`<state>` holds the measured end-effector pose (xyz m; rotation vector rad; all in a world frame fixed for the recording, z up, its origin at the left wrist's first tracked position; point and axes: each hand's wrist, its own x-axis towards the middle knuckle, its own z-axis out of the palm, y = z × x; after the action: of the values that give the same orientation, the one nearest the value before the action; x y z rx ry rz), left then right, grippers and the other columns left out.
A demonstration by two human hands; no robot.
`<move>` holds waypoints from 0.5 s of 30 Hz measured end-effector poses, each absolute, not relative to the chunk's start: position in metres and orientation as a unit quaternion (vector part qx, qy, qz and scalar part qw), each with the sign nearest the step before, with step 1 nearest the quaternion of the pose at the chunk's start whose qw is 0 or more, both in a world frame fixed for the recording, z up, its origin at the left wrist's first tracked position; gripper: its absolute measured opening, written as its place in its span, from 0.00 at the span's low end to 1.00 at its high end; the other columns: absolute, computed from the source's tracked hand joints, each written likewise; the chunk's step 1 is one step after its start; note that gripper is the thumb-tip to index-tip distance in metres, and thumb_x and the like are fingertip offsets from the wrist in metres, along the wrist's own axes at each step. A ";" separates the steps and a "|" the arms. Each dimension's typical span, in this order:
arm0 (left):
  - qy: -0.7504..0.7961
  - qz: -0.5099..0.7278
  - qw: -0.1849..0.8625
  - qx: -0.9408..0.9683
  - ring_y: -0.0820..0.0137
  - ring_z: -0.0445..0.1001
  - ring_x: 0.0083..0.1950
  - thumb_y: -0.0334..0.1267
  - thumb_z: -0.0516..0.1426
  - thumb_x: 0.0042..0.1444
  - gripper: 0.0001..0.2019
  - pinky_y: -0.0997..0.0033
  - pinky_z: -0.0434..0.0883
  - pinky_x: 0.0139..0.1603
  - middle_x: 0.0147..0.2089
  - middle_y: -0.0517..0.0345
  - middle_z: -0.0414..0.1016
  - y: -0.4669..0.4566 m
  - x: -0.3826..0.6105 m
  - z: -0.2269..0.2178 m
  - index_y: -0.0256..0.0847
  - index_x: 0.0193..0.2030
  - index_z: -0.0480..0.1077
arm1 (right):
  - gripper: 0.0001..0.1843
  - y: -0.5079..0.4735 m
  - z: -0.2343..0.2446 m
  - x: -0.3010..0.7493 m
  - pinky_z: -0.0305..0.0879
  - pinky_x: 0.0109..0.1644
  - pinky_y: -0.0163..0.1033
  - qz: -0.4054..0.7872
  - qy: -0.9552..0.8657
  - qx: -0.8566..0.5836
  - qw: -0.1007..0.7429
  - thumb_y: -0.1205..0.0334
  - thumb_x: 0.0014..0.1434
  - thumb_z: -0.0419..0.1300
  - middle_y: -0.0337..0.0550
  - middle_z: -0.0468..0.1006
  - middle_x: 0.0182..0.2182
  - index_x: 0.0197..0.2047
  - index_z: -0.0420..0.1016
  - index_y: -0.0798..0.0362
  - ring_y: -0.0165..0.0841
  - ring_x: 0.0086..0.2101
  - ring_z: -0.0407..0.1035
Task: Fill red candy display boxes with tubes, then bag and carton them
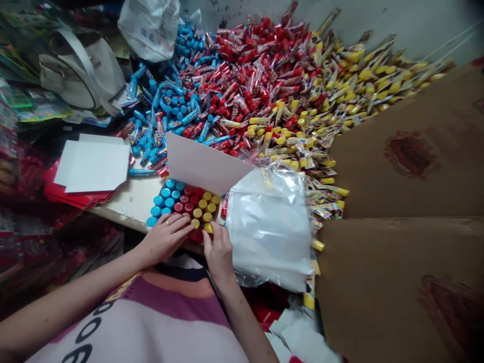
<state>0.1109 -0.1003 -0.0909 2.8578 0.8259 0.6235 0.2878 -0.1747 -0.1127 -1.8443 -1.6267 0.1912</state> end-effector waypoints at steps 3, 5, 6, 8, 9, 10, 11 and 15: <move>0.286 0.185 0.069 0.938 0.62 0.69 0.54 0.34 0.52 0.63 0.15 0.61 0.63 0.52 0.53 0.50 0.75 -0.102 0.111 -0.090 0.45 0.55 0.70 | 0.17 -0.173 -0.109 0.281 0.73 0.42 0.42 0.064 -0.629 -0.724 0.276 0.62 0.67 0.49 0.51 0.73 0.37 0.56 0.68 0.56 0.38 0.37 0.72; 0.285 0.178 0.073 0.939 0.61 0.69 0.55 0.33 0.52 0.63 0.16 0.60 0.63 0.53 0.53 0.50 0.75 -0.102 0.111 -0.089 0.45 0.56 0.70 | 0.18 -0.172 -0.109 0.280 0.74 0.42 0.41 0.068 -0.638 -0.724 0.253 0.63 0.67 0.48 0.53 0.74 0.38 0.58 0.68 0.56 0.39 0.38 0.73; 0.282 0.181 0.072 0.939 0.61 0.69 0.55 0.32 0.51 0.63 0.16 0.60 0.63 0.52 0.53 0.49 0.75 -0.102 0.111 -0.090 0.44 0.56 0.70 | 0.18 -0.172 -0.109 0.280 0.74 0.42 0.41 0.074 -0.643 -0.721 0.247 0.64 0.67 0.48 0.53 0.74 0.39 0.57 0.68 0.56 0.38 0.38 0.74; 0.277 0.194 0.069 0.939 0.60 0.70 0.55 0.32 0.51 0.63 0.16 0.60 0.64 0.52 0.53 0.49 0.75 -0.101 0.111 -0.092 0.44 0.55 0.70 | 0.18 -0.172 -0.112 0.280 0.75 0.42 0.40 0.089 -0.650 -0.715 0.242 0.65 0.67 0.48 0.52 0.75 0.39 0.57 0.69 0.54 0.38 0.37 0.75; 0.276 0.199 0.067 0.938 0.60 0.70 0.54 0.31 0.51 0.62 0.16 0.60 0.65 0.52 0.53 0.49 0.75 -0.102 0.111 -0.094 0.44 0.55 0.71 | 0.18 -0.172 -0.113 0.279 0.75 0.41 0.41 0.093 -0.649 -0.715 0.242 0.66 0.66 0.48 0.52 0.75 0.39 0.57 0.69 0.54 0.38 0.37 0.75; 0.278 0.202 0.066 0.937 0.60 0.70 0.54 0.31 0.51 0.62 0.16 0.60 0.65 0.52 0.53 0.50 0.76 -0.102 0.111 -0.095 0.44 0.55 0.71 | 0.19 -0.173 -0.116 0.278 0.75 0.41 0.41 0.092 -0.645 -0.717 0.247 0.67 0.66 0.48 0.52 0.76 0.39 0.58 0.68 0.53 0.39 0.37 0.76; 0.282 0.208 0.064 0.935 0.60 0.71 0.53 0.31 0.51 0.62 0.16 0.60 0.66 0.53 0.52 0.50 0.76 -0.103 0.112 -0.096 0.44 0.54 0.71 | 0.20 -0.174 -0.119 0.277 0.76 0.40 0.41 0.090 -0.641 -0.718 0.255 0.67 0.65 0.48 0.52 0.76 0.39 0.59 0.66 0.52 0.39 0.36 0.76; 0.283 0.256 0.127 0.916 0.62 0.72 0.53 0.31 0.51 0.60 0.18 0.63 0.69 0.52 0.54 0.53 0.75 -0.104 0.106 -0.089 0.49 0.55 0.70 | 0.30 -0.177 -0.127 0.283 0.77 0.40 0.43 0.119 -0.617 -0.708 0.323 0.67 0.62 0.53 0.52 0.77 0.45 0.67 0.56 0.48 0.42 0.40 0.77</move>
<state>0.1064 -0.1037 -0.0895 2.6654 0.8226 0.7460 0.2827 -0.1772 -0.1269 -1.8585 -1.6184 0.3119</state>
